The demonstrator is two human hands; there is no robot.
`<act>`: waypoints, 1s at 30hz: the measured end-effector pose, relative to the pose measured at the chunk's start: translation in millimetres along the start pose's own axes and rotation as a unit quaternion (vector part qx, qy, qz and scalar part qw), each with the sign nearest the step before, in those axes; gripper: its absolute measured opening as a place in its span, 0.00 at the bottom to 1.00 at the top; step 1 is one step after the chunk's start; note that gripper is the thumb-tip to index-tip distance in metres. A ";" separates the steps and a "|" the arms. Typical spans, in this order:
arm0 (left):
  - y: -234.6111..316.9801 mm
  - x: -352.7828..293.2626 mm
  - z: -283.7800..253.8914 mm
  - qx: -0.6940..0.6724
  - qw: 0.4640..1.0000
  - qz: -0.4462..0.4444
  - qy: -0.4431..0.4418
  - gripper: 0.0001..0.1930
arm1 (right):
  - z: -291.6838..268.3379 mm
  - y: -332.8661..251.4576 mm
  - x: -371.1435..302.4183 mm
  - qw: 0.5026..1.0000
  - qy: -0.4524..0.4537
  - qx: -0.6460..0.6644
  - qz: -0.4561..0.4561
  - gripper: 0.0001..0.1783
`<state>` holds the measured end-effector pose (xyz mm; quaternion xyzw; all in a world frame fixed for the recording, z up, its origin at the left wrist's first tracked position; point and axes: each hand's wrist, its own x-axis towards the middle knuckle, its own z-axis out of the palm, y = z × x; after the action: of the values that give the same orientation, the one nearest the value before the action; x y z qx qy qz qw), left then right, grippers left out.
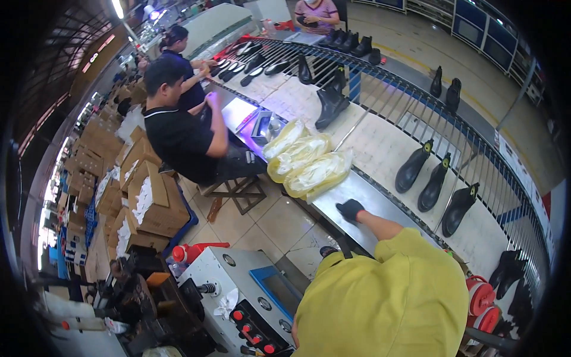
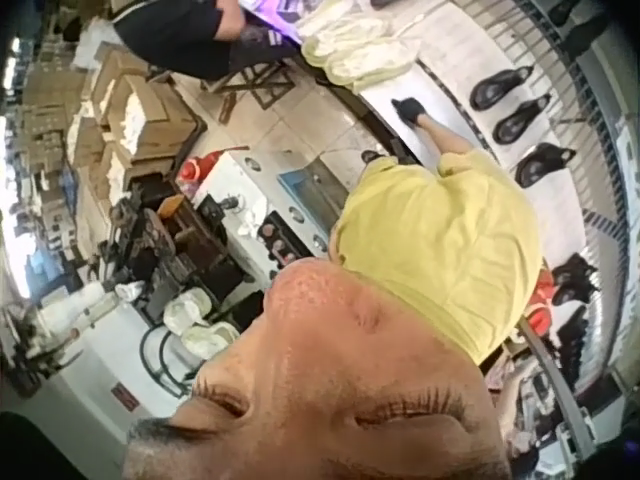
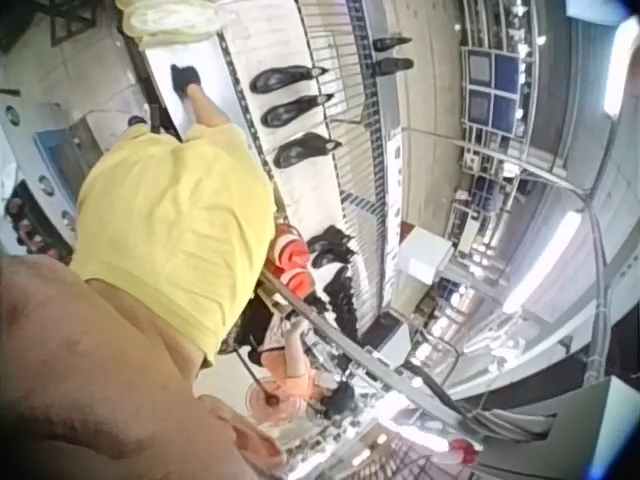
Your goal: Pressing soles onto boots using a hydraulic machine in a shoe factory.
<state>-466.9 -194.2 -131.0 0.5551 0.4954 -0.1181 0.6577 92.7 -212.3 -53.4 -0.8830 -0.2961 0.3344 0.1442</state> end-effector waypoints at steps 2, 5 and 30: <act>10.5 6.4 -4.6 0.016 1.000 -0.011 0.001 0.25 | -4.9 -19.6 17.7 0.990 0.069 0.028 -0.116 0.32; 18.4 12.1 -15.7 0.026 0.999 -0.026 0.021 0.24 | -9.3 -60.2 26.1 0.974 -0.002 0.127 -0.188 0.33; 28.4 38.4 60.5 -0.068 0.954 -0.136 0.260 0.26 | 35.4 -30.7 100.2 0.947 -0.209 0.030 -0.240 0.25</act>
<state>-397.0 -220.2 -150.1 0.4481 0.7270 -0.0242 0.5196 115.9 -124.2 -116.1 -0.6913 -0.5123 0.4762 0.1816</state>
